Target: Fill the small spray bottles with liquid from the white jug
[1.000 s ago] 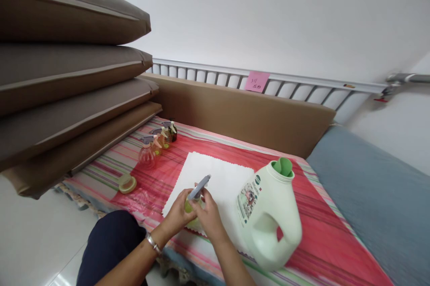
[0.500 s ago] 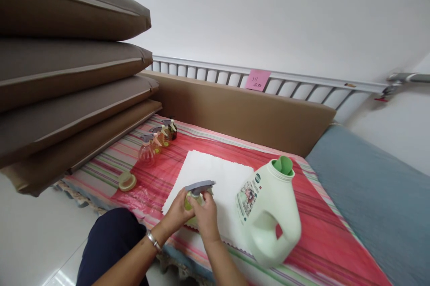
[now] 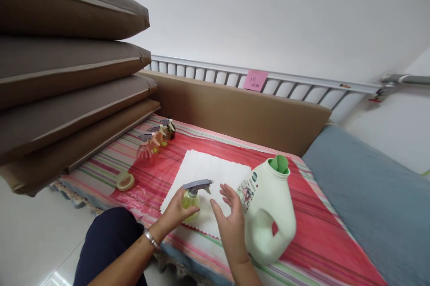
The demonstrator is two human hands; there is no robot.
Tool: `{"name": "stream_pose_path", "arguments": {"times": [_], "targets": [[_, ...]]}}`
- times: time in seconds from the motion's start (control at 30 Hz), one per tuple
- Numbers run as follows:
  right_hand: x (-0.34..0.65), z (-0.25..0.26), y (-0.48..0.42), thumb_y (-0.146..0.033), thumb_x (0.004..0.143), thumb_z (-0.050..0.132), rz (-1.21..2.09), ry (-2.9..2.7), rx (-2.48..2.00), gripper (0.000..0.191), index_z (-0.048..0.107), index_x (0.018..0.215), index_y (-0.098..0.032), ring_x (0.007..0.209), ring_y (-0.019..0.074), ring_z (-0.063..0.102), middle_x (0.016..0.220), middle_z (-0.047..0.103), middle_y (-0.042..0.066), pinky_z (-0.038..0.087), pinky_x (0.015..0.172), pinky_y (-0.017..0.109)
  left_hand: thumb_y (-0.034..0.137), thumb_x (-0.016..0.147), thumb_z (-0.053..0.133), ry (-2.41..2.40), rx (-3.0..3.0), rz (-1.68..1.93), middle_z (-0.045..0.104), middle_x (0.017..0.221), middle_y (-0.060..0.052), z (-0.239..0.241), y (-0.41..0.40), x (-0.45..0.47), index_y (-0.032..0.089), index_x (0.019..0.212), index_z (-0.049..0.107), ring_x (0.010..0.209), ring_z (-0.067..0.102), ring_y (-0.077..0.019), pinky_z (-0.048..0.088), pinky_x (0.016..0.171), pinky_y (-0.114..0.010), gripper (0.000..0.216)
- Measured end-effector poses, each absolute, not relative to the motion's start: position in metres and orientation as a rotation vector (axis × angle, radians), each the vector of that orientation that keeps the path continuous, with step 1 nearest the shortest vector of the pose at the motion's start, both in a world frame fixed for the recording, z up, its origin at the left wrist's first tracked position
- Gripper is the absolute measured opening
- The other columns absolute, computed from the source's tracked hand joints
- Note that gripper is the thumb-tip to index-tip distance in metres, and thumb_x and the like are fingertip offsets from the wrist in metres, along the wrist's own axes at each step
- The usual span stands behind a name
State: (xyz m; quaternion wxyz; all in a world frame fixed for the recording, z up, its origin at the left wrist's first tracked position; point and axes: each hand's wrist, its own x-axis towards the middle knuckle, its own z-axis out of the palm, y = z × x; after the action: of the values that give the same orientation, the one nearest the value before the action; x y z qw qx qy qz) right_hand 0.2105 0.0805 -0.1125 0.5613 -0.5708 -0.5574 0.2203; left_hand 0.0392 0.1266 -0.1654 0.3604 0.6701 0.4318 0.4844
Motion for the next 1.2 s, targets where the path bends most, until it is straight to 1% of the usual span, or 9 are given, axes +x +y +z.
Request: {"name": "stream_pose_path", "arguments": {"times": [0.1, 0.23, 0.3, 0.4, 0.5, 0.7, 0.8, 0.9, 1.2], "targets": [[0.211, -0.080, 0.093, -0.033, 0.078, 0.059, 0.312, -1.645, -1.321, 0.054, 0.039, 0.126, -0.024, 0.120, 0.0258, 0.046, 0.132, 0.048, 0.012, 0.039, 0.098, 0.048, 0.034, 0.062, 0.076, 1.097, 1.744, 1.232, 0.059, 0.112, -0.008, -0.167, 0.127, 0.039, 0.022, 0.111, 0.053, 0.106, 0.052, -0.0272, 0.039, 0.093, -0.042, 0.055], [0.193, -0.030, 0.104, -0.023, 0.075, 0.062, -0.001, -2.390, -1.292, 0.051, 0.047, 0.123, -0.026, 0.124, 0.0260, 0.040, 0.133, 0.049, 0.009, 0.028, 0.104, 0.048, 0.034, 0.065, 0.074, 1.113, 1.766, 1.230, 0.058, 0.112, -0.008, -0.167, 0.127, 0.041, 0.019, 0.113, 0.051, 0.105, 0.052, -0.0262, 0.040, 0.092, -0.042, 0.055], [0.179, -0.012, 0.109, -0.019, 0.072, 0.063, -0.089, -2.697, -1.304, 0.051, 0.049, 0.121, -0.024, 0.117, 0.0258, 0.047, 0.124, 0.057, 0.010, 0.029, 0.102, 0.046, 0.033, 0.066, 0.073, 1.140, 1.762, 1.230, 0.058, 0.112, -0.009, -0.165, 0.126, 0.042, 0.019, 0.115, 0.049, 0.106, 0.052, -0.0263, 0.040, 0.092, -0.043, 0.057], [0.161, -0.005, 0.121, -0.016, 0.065, 0.068, -0.100, -2.937, -1.278, 0.049, 0.056, 0.112, -0.022, 0.094, 0.0263, 0.061, 0.098, 0.068, 0.009, 0.040, 0.086, 0.041, 0.030, 0.064, 0.074, 1.165, 1.740, 1.232, 0.058, 0.112, -0.009, -0.163, 0.125, 0.044, 0.019, 0.115, 0.049, 0.108, 0.051, -0.0271, 0.039, 0.093, -0.044, 0.057], [0.150, -0.007, 0.131, -0.014, 0.065, 0.066, -0.100, -3.035, -1.295, 0.043, 0.059, 0.107, -0.020, 0.081, 0.0276, 0.065, 0.088, 0.070, 0.011, 0.043, 0.072, 0.038, 0.030, 0.062, 0.075, 1.162, 1.727, 1.226, 0.058, 0.109, -0.008, -0.164, 0.125, 0.044, 0.019, 0.112, 0.051, 0.109, 0.051, -0.0278, 0.040, 0.093, -0.044, 0.057], [0.143, -0.005, 0.132, -0.016, 0.067, 0.065, -0.134, -3.034, -1.506, 0.049, 0.052, 0.115, -0.018, 0.072, 0.0279, 0.067, 0.080, 0.072, 0.012, 0.042, 0.061, 0.033, 0.031, 0.060, 0.077, 1.179, 1.746, 1.219, 0.059, 0.104, -0.006, -0.172, 0.127, 0.042, 0.020, 0.106, 0.054, 0.105, 0.053, -0.0267, 0.040, 0.092, -0.043, 0.052], [0.142, -0.003, 0.130, -0.020, 0.068, 0.065, -0.146, -2.999, -1.567, 0.053, 0.049, 0.119, -0.018, 0.078, 0.0284, 0.067, 0.088, 0.071, 0.013, 0.041, 0.063, 0.033, 0.030, 0.061, 0.076, 1.184, 1.746, 1.230, 0.059, 0.105, -0.007, -0.171, 0.127, 0.042, 0.019, 0.105, 0.054, 0.102, 0.054, -0.0257, 0.041, 0.091, -0.043, 0.050], [0.142, -0.004, 0.129, -0.015, 0.067, 0.064, -0.118, -3.017, -1.513, 0.060, 0.046, 0.123, -0.024, 0.087, 0.0263, 0.065, 0.096, 0.070, 0.010, 0.041, 0.069, 0.033, 0.033, 0.062, 0.076, 1.170, 1.764, 1.220, 0.059, 0.106, -0.008, -0.169, 0.126, 0.043, 0.019, 0.107, 0.053, 0.105, 0.052, -0.0274, 0.041, 0.091, -0.044, 0.052], [0.129, -0.004, 0.130, -0.009, 0.068, 0.058, -0.008, -2.983, -1.659, 0.055, 0.049, 0.121, -0.018, 0.079, 0.0267, 0.067, 0.088, 0.072, 0.011, 0.041, 0.063, 0.032, 0.038, 0.062, 0.075, 1.165, 1.820, 1.177, 0.059, 0.106, -0.009, -0.168, 0.123, 0.044, 0.019, 0.112, 0.052, 0.107, 0.051, -0.0291, 0.040, 0.090, -0.044, 0.059]]}}
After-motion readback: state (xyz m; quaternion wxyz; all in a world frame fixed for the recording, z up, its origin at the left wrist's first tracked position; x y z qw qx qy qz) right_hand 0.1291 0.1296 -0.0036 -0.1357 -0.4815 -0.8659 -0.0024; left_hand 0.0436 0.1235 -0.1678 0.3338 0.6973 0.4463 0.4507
